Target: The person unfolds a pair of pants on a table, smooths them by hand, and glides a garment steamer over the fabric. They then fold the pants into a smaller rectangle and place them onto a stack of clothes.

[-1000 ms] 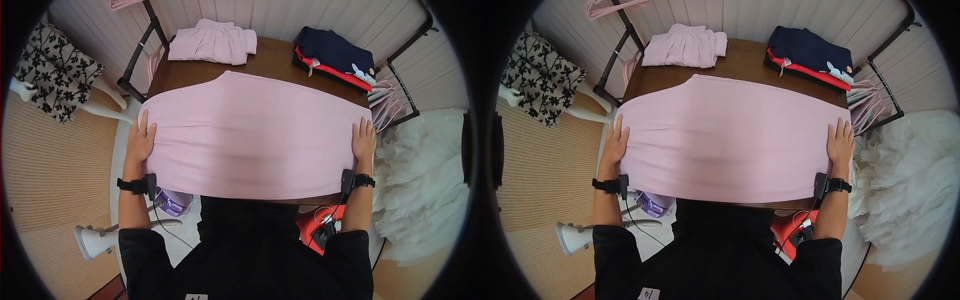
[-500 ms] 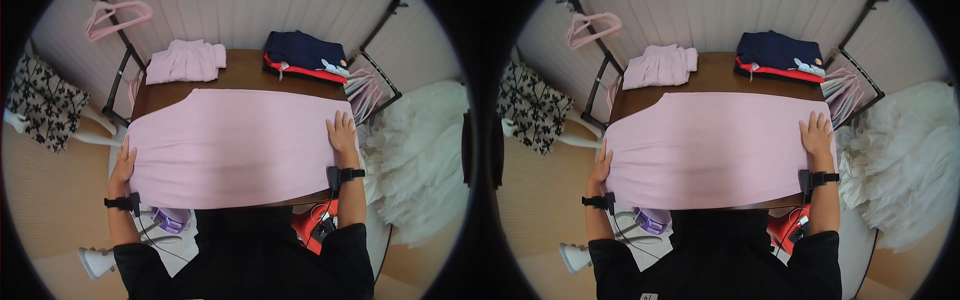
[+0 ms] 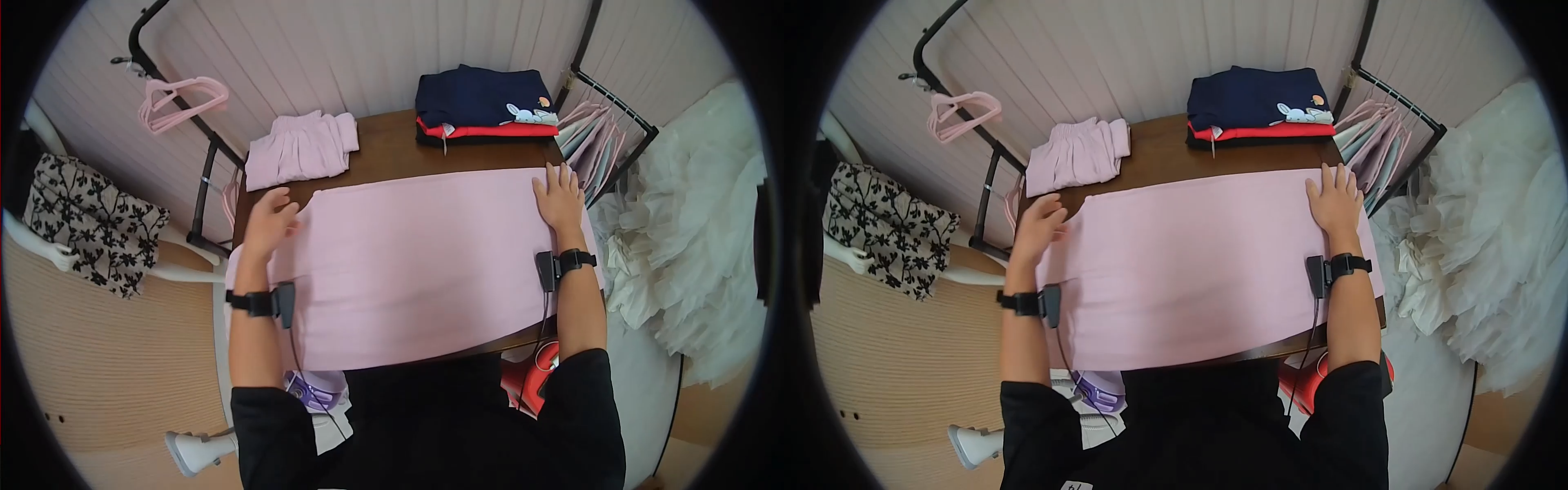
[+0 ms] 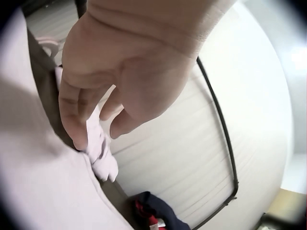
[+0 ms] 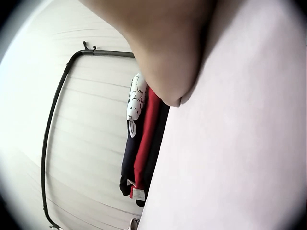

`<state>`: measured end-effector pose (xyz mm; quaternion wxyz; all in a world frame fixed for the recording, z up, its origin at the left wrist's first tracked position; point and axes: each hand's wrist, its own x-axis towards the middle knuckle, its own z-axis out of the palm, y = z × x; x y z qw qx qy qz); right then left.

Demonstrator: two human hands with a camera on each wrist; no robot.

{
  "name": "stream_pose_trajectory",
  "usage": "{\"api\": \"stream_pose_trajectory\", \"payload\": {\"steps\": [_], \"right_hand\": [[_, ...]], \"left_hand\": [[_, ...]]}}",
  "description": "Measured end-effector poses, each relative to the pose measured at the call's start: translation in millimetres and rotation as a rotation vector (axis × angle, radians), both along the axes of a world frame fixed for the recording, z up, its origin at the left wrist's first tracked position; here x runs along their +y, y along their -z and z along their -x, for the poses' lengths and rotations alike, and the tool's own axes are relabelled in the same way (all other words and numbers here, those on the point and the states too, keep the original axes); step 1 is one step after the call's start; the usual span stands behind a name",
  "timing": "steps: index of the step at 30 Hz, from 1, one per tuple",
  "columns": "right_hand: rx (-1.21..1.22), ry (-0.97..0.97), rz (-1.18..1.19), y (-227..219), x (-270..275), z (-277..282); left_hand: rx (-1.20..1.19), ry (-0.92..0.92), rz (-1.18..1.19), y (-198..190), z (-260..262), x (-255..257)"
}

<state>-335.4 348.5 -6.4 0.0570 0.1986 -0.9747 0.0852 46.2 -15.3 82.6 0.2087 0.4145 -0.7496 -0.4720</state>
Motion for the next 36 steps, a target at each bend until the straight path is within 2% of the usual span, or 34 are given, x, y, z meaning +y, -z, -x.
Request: {"api": "stream_pose_trajectory", "payload": {"steps": [2, 4, 6, 9, 11, 12, 14, 18, 22, 26, 28, 29, 31, 32, 33, 36], "right_hand": [[0.006, 0.018, 0.013, -1, 2, -2], [0.066, 0.001, 0.040, 2, 3, -2], [0.082, 0.011, 0.078, 2, 4, 0], [0.091, 0.008, 0.137, 1, 7, 0], [0.073, -0.012, 0.179, -1, 7, -1], [0.095, -0.009, 0.187, -1, 7, -2], [0.110, -0.015, 0.206, 4, 9, 2], [0.160, -0.054, 0.258, 9, 11, 5], [0.264, -0.141, 0.293, 19, 15, 15], [0.211, -0.182, 0.366, 19, 19, 18], [0.233, -0.251, 0.356, 19, 22, 21], [0.245, -0.283, 0.363, 15, 20, 19], [0.211, -0.370, 0.364, 7, 15, 13], [0.166, -0.416, 0.375, 1, 13, 10], [0.174, -0.452, 0.357, -4, 10, 6], [0.056, -0.435, 0.446, 1, 5, 5]], "left_hand": [[-0.013, -0.047, -0.063, 36, 36, -8], [-0.044, -0.039, -0.012, 67, 53, -15], [-0.072, -0.015, 0.039, 74, 65, -16], [-0.153, -0.040, -0.029, 76, 60, -17], [0.024, -0.083, -0.112, 80, 51, -14], [0.022, -0.077, -0.121, 83, 46, -11], [0.278, -0.052, -0.183, 85, 38, -5], [0.394, 0.011, -0.190, 85, 29, 2], [0.422, 0.016, -0.153, 88, 30, 3], [0.406, -0.049, -0.233, 67, 32, 11], [0.414, 0.054, -0.314, 67, 28, 10], [0.436, 0.019, -0.322, 69, 28, 8], [0.476, 0.110, -0.368, 74, 28, 6], [0.500, 0.074, -0.378, 74, 27, 6], [0.511, 0.111, -0.405, 71, 25, 5], [0.560, 0.160, -0.438, 68, 21, 5]]}}
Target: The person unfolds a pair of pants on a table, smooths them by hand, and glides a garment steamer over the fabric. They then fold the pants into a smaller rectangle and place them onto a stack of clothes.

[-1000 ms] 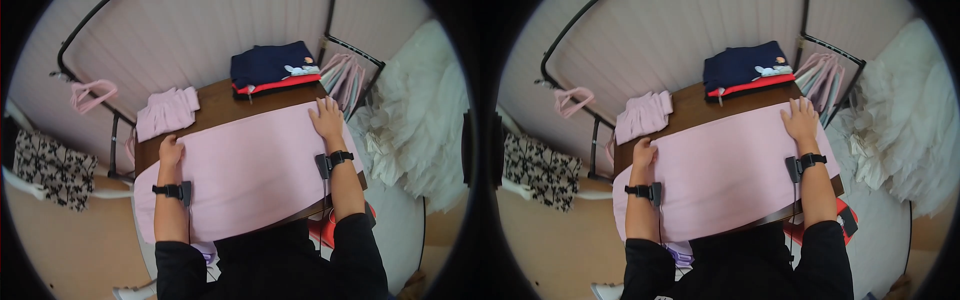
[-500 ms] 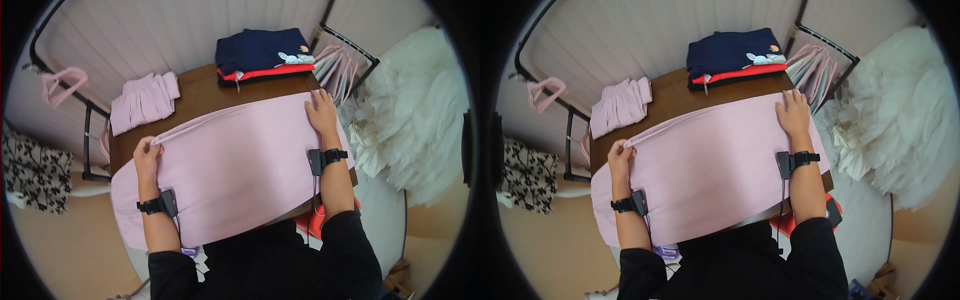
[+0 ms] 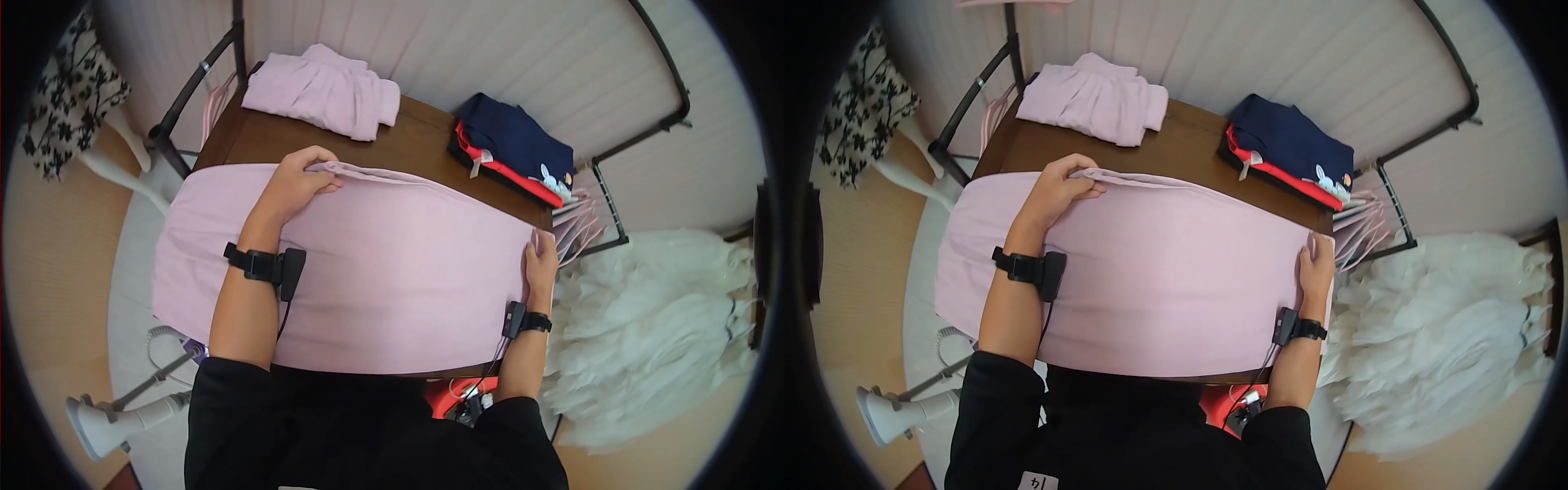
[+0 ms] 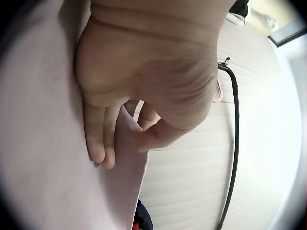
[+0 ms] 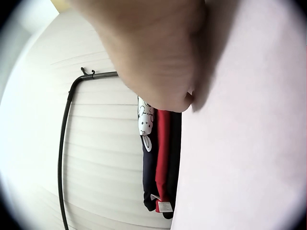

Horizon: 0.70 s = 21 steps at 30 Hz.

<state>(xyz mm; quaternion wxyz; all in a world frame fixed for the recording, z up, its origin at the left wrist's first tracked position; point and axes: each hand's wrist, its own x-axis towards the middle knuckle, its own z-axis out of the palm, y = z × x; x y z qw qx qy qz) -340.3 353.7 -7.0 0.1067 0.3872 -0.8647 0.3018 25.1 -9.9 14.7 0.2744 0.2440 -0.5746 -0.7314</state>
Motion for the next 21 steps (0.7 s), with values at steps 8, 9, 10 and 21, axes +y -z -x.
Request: {"api": "stream_pose_trajectory", "payload": {"steps": [8, 9, 10, 21], "right_hand": [[0.111, -0.184, -0.213, -30, -48, -31], [0.116, -0.184, -0.214, -34, -61, -39], [0.129, -0.280, -0.231, -38, -72, -46], [0.076, -0.314, -0.603, -50, -96, -46]], "left_hand": [[-0.117, -0.025, 0.164, 14, -1, -10], [-0.077, -0.035, 0.143, 11, -2, -8], [-0.037, -0.043, 0.125, 9, -2, -6], [-0.018, -0.022, 0.128, 6, -10, -3]]}}
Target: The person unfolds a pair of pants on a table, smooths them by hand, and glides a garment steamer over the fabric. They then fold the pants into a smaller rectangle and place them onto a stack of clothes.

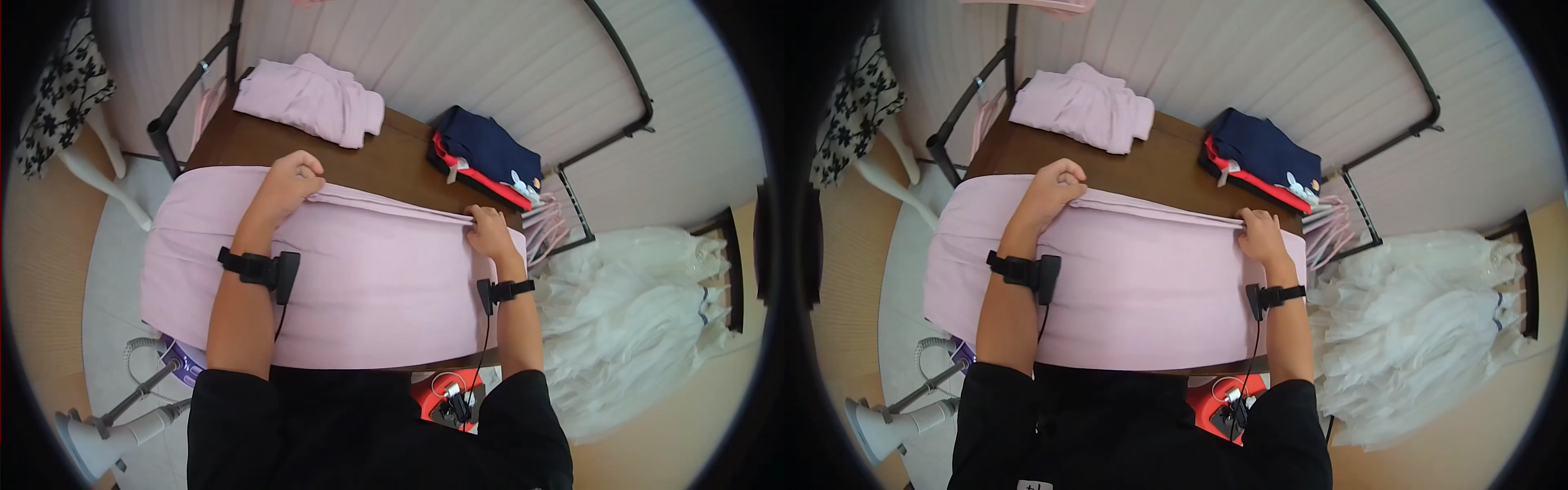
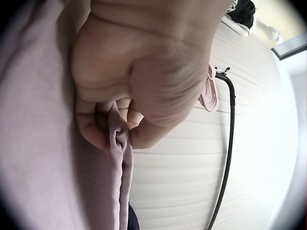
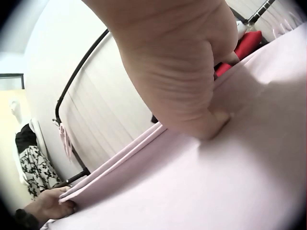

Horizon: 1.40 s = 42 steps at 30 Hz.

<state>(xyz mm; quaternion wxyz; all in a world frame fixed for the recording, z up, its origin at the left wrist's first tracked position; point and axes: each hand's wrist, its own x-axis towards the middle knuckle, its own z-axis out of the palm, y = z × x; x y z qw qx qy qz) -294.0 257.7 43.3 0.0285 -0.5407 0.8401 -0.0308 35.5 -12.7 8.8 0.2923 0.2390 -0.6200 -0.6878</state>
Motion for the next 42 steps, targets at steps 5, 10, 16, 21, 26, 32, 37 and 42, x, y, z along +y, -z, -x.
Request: {"api": "stream_pose_trajectory", "payload": {"steps": [5, 10, 16, 21, 26, 32, 37, 42], "right_hand": [[0.166, 0.255, -0.152, 3, 63, 68], [0.251, 0.485, -0.256, 1, 126, 113], [0.548, 0.518, -0.084, 11, 173, 123], [0.340, 0.578, -0.128, 51, 219, 154], [0.251, 0.672, -0.091, 23, 195, 134], [0.040, 0.367, 0.330, 9, 110, 68], [-0.020, 0.557, 0.015, 39, 79, 42], [-0.079, 0.614, -0.029, 45, 84, 44]], "left_hand": [[0.026, -0.024, -0.048, 4, 1, -3], [0.006, -0.036, -0.036, 2, 2, -1], [-0.020, 0.007, -0.042, 3, -3, -4], [-0.126, 0.065, -0.066, -14, -15, 0], [-0.372, -0.034, 0.083, -22, -25, 2], [-0.030, -0.210, 0.339, -13, -6, 3], [-0.220, -0.050, 0.553, 4, -4, 8], [-0.450, 0.055, 0.754, -2, -8, 15]]}}
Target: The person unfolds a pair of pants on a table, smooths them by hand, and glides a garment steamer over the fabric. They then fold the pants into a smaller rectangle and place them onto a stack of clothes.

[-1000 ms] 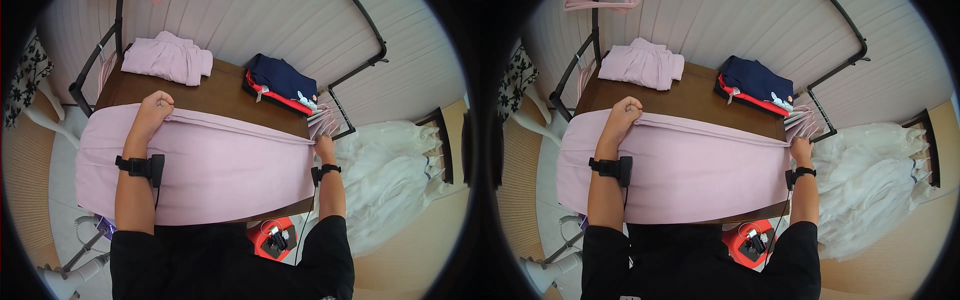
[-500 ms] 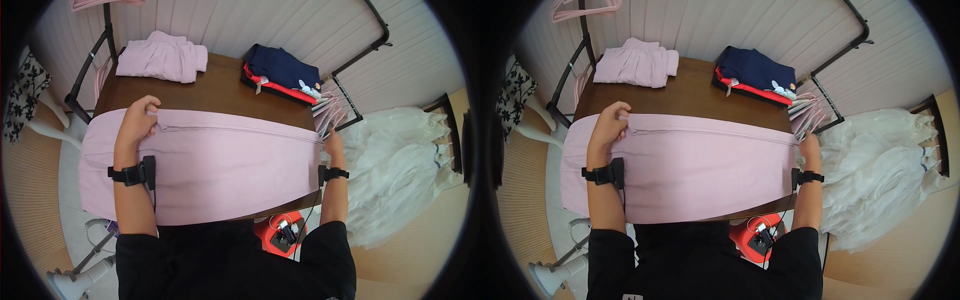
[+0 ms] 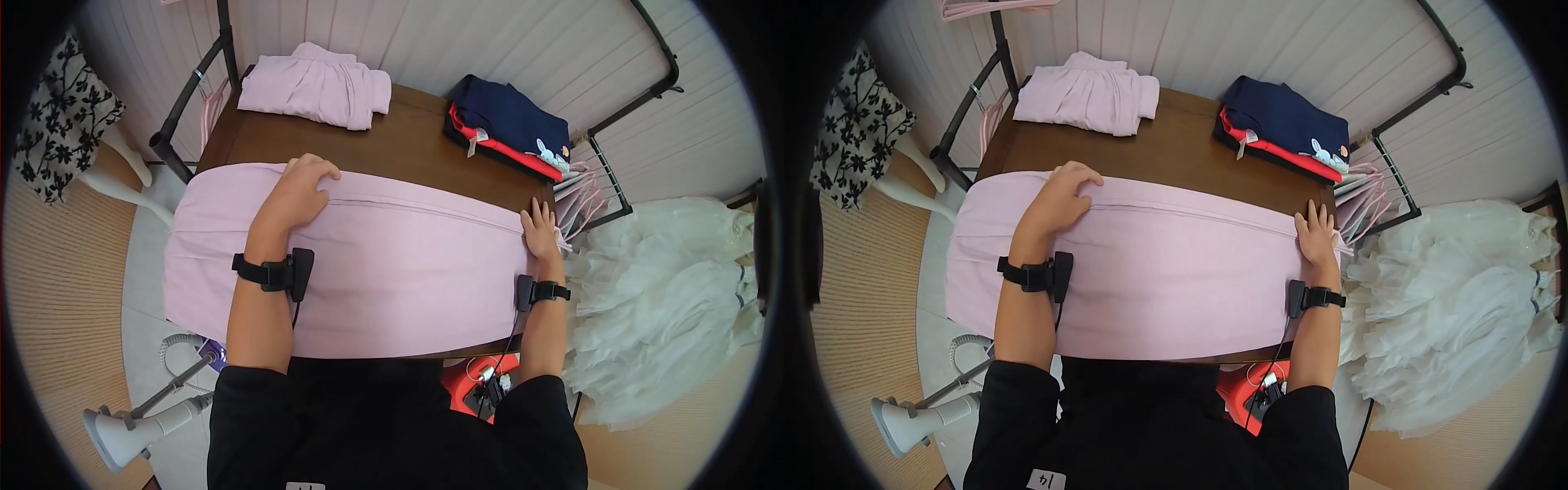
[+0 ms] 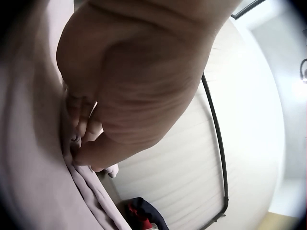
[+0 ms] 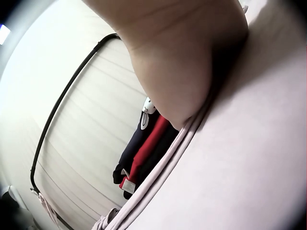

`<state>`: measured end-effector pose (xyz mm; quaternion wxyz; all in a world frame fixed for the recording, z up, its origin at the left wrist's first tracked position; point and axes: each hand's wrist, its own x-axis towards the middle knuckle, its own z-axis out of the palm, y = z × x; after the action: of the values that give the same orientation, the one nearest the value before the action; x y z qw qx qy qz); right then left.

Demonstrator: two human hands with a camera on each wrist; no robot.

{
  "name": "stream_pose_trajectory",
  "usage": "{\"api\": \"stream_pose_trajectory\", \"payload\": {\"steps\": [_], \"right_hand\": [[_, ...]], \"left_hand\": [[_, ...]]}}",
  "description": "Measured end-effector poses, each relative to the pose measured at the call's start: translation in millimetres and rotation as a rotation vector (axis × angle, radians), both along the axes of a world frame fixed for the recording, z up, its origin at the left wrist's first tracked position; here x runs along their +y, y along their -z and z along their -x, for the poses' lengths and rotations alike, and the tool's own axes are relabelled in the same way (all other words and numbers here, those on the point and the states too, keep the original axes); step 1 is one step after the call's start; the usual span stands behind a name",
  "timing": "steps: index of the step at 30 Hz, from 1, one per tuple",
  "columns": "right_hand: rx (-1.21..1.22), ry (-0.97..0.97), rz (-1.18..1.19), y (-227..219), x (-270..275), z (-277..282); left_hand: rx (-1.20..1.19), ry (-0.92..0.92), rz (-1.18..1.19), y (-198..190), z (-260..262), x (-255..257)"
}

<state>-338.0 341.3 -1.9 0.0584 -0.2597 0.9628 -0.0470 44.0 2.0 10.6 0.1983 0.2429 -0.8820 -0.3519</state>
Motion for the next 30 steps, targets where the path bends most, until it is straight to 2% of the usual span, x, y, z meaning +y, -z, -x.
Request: {"api": "stream_pose_trajectory", "payload": {"steps": [4, 6, 9, 13, 22, 25, 26, 29, 30], "right_hand": [[-0.003, 0.012, 0.025, 2, 0, -1], [0.015, 0.011, 0.033, 3, 0, -2], [0.032, 0.012, 0.046, 2, 0, -5], [0.097, 0.040, 0.080, 8, -2, -7], [0.109, 0.029, 0.122, 4, 8, -2], [0.069, 0.157, 0.092, -19, 19, 5], [0.063, 0.167, 0.104, -9, 27, 22], [-0.184, 0.118, 0.457, 8, 58, 55], [-0.193, 0.130, 0.470, 13, 66, 57]], "left_hand": [[-0.021, 0.058, 0.050, 10, 1, 0], [-0.154, 0.082, 0.132, 13, 2, 4], [-0.291, 0.147, 0.178, -5, 6, 17], [-0.270, 0.214, 0.235, 2, 3, 14], [-0.309, 0.172, 0.385, 2, 0, 23], [-0.334, 0.170, 0.400, 0, -5, 21], [-0.347, 0.157, 0.395, 0, -7, 20], [-0.360, 0.151, 0.383, -3, -15, 15], [-0.370, 0.161, 0.397, -3, -16, 15]]}}
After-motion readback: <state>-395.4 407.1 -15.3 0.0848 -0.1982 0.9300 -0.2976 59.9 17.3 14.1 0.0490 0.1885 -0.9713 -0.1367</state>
